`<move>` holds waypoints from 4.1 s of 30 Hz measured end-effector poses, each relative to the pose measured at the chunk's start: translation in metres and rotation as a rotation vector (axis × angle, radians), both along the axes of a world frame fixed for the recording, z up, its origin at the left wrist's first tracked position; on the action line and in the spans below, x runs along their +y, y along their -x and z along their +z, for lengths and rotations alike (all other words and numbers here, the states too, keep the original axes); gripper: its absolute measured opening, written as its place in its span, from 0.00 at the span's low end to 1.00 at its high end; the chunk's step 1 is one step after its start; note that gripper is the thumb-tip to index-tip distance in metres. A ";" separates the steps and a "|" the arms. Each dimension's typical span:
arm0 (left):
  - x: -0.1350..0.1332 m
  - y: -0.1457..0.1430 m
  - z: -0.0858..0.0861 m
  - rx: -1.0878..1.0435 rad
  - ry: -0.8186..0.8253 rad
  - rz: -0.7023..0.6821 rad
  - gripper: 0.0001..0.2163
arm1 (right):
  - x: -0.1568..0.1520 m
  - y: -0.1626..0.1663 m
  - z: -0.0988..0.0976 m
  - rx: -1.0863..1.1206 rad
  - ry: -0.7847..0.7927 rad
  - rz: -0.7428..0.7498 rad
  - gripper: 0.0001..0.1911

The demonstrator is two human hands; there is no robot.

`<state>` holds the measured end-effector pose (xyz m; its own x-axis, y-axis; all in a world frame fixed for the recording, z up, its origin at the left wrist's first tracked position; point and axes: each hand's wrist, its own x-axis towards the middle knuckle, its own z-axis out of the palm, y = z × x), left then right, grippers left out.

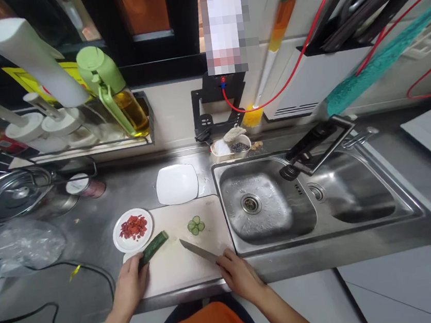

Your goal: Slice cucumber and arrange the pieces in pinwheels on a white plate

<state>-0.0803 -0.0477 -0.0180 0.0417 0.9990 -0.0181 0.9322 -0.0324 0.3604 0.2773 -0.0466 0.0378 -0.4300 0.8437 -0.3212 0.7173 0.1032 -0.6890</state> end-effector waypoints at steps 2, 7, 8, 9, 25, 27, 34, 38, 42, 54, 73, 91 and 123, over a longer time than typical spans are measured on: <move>-0.006 0.009 0.001 0.019 0.011 0.005 0.12 | 0.000 0.000 0.000 0.013 -0.002 -0.008 0.10; -0.015 0.029 0.001 0.095 0.010 -0.017 0.11 | 0.002 0.001 0.002 0.012 0.022 -0.006 0.10; -0.015 0.031 0.000 0.109 0.008 -0.025 0.11 | 0.002 0.001 0.003 0.006 0.027 -0.002 0.10; -0.015 0.034 0.000 0.120 0.005 -0.034 0.11 | 0.003 0.002 0.003 -0.003 0.031 0.002 0.10; 0.006 -0.012 0.006 0.071 -0.155 -0.081 0.16 | -0.007 -0.007 0.006 -0.078 0.046 -0.099 0.13; 0.016 -0.026 0.009 -0.020 -0.159 -0.110 0.16 | -0.010 -0.007 0.006 -0.077 0.045 -0.120 0.13; 0.078 -0.115 0.002 -0.336 -0.052 -0.137 0.16 | -0.014 -0.005 0.009 -0.159 0.099 -0.155 0.15; 0.096 -0.142 -0.012 -0.361 0.005 -0.097 0.13 | -0.016 -0.004 0.010 -0.193 0.139 -0.157 0.15; 0.098 -0.147 -0.014 -0.402 0.021 -0.020 0.07 | -0.017 -0.004 0.012 -0.205 0.165 -0.160 0.15; 0.066 -0.120 0.014 -0.494 0.206 0.138 0.04 | -0.005 0.009 0.028 -0.441 0.282 -0.068 0.15; 0.023 -0.111 -0.023 -0.373 -0.077 -0.088 0.12 | -0.014 0.064 0.031 -0.545 0.267 0.060 0.30; 0.026 -0.110 -0.022 -0.387 -0.096 -0.096 0.12 | -0.020 0.077 0.035 -0.579 0.284 0.038 0.31; 0.038 -0.116 -0.009 -0.436 0.068 -0.015 0.03 | -0.024 0.061 0.051 -0.516 0.430 -0.010 0.31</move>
<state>0.0356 -0.0096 -0.0267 0.0746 0.9954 -0.0608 0.6923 -0.0078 0.7216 0.2161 -0.0711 0.0885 -0.1238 0.5979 -0.7920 0.9652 -0.1127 -0.2359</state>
